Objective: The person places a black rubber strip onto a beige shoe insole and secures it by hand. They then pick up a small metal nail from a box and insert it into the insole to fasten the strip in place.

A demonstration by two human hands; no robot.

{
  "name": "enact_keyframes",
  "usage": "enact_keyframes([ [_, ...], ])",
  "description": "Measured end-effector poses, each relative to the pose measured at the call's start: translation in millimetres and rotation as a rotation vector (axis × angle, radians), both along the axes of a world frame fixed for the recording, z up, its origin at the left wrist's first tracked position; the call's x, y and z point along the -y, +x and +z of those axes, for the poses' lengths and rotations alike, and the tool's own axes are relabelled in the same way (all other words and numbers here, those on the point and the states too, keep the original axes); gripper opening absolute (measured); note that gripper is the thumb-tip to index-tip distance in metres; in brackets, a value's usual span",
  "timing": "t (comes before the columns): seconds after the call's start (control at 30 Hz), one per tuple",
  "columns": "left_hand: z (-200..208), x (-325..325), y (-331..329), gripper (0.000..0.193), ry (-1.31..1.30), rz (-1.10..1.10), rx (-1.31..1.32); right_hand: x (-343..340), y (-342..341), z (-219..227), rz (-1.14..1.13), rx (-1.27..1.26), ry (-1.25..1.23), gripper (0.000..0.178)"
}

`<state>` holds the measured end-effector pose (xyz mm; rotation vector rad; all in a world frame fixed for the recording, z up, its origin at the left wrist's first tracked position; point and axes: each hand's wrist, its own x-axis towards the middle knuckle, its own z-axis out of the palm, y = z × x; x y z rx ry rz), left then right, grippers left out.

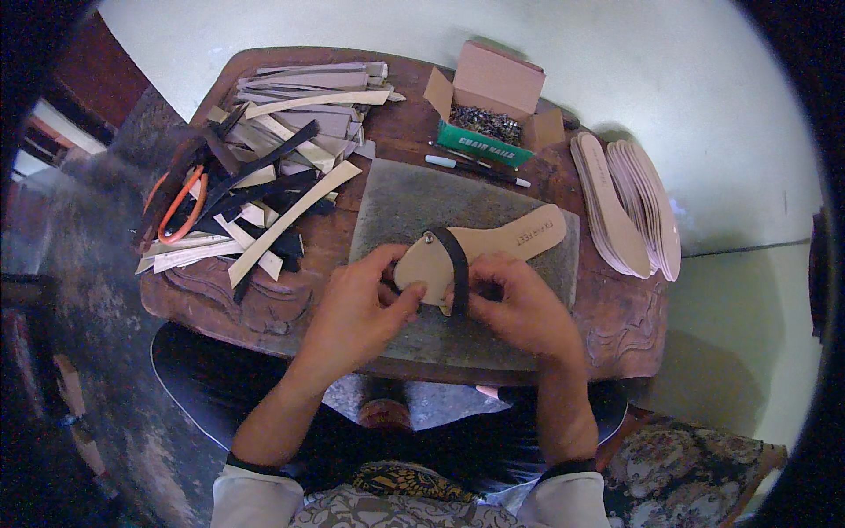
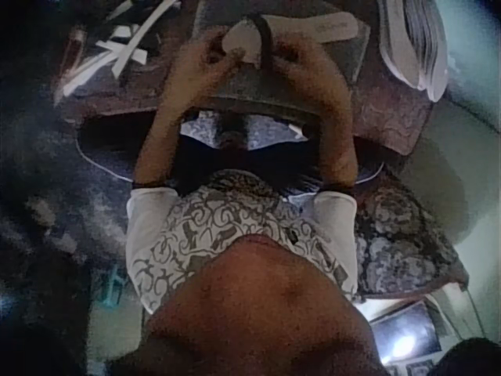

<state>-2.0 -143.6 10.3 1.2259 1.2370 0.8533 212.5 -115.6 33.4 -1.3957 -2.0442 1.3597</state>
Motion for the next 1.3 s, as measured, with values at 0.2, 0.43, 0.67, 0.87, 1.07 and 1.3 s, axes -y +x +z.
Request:
enact_keyframes([
  [0.2, -6, 2, 1, 0.034, 0.016, -0.023, 0.039, -7, 6, -10, 0.038, 0.011, -0.094, 0.014],
  [0.43, 5, 6, 5, 0.038, -0.033, -0.077, 0.08, 1, 12, -12, -0.057, -0.074, -0.151, 0.017],
  [0.67, 10, 5, 11, 0.032, -0.149, -0.042, 0.179, 0, 10, -2, 0.041, -0.097, -0.066, 0.017],
  [0.87, 9, 5, 12, 0.032, -0.132, -0.039, 0.175, 2, 13, -11, 0.029, -0.079, -0.102, 0.015],
  [1.07, 11, 5, 11, 0.033, -0.14, -0.05, 0.179, 3, 12, -7, 0.046, -0.035, -0.047, 0.015],
  [1.3, 10, 3, 10, 0.033, -0.148, -0.069, 0.179, 4, 13, -11, 0.038, -0.02, 0.029, 0.015],
])
